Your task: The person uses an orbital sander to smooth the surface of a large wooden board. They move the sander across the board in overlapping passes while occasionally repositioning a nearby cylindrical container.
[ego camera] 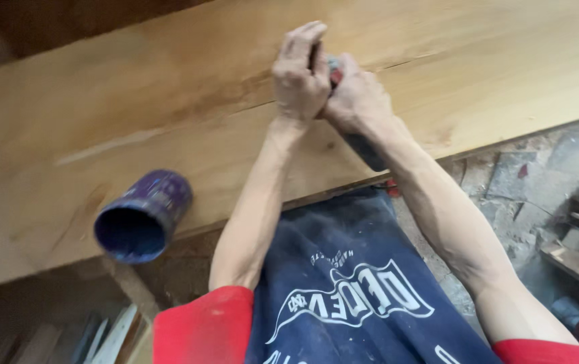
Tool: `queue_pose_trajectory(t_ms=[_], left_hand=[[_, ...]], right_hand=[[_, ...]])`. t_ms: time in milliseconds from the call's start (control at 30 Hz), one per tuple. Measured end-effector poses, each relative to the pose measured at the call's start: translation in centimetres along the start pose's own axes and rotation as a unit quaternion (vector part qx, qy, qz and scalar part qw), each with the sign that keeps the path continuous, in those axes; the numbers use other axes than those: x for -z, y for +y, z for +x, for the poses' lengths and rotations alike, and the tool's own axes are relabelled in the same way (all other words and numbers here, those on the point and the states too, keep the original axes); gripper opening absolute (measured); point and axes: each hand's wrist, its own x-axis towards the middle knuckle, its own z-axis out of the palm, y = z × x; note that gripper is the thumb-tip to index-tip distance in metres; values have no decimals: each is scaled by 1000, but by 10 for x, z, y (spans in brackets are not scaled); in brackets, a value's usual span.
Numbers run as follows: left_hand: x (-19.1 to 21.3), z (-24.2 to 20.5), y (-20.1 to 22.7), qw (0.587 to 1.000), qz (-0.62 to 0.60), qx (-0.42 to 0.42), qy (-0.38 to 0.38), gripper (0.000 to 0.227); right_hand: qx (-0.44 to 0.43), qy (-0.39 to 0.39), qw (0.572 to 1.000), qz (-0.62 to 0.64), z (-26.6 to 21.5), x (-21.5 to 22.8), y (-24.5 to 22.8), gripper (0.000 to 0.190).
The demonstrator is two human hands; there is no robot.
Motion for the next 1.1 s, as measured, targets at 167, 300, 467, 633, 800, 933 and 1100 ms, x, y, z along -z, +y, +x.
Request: queue_pose_trajectory(t_ms=[167,300,467,633,800,933,1100], left_hand=[[-96,-25,19,994,95,-2,-56,31],[-112,-49,10,948,272,41,-161,58],[-90,-76,-3,931,313,49,-181,67],[-43,-98,-23,922,369,61,-104,68],[46,-124,-50,905,412,93,-40,66],[113,-143,-79,893,435,113,5,65],[145,-154,-91,906,401,136,1,56]], right_hand=[[-19,81,995,63,28,70,141,72],[22,123,986,113,48,129,219,70],[33,115,978,172,67,179,245,53],[114,98,977,152,74,157,197,46],[125,51,987,85,55,77,87,65],[158,13,987,-9,39,-2,-4,75],[187,-22,978,-92,23,-86,-121,77]])
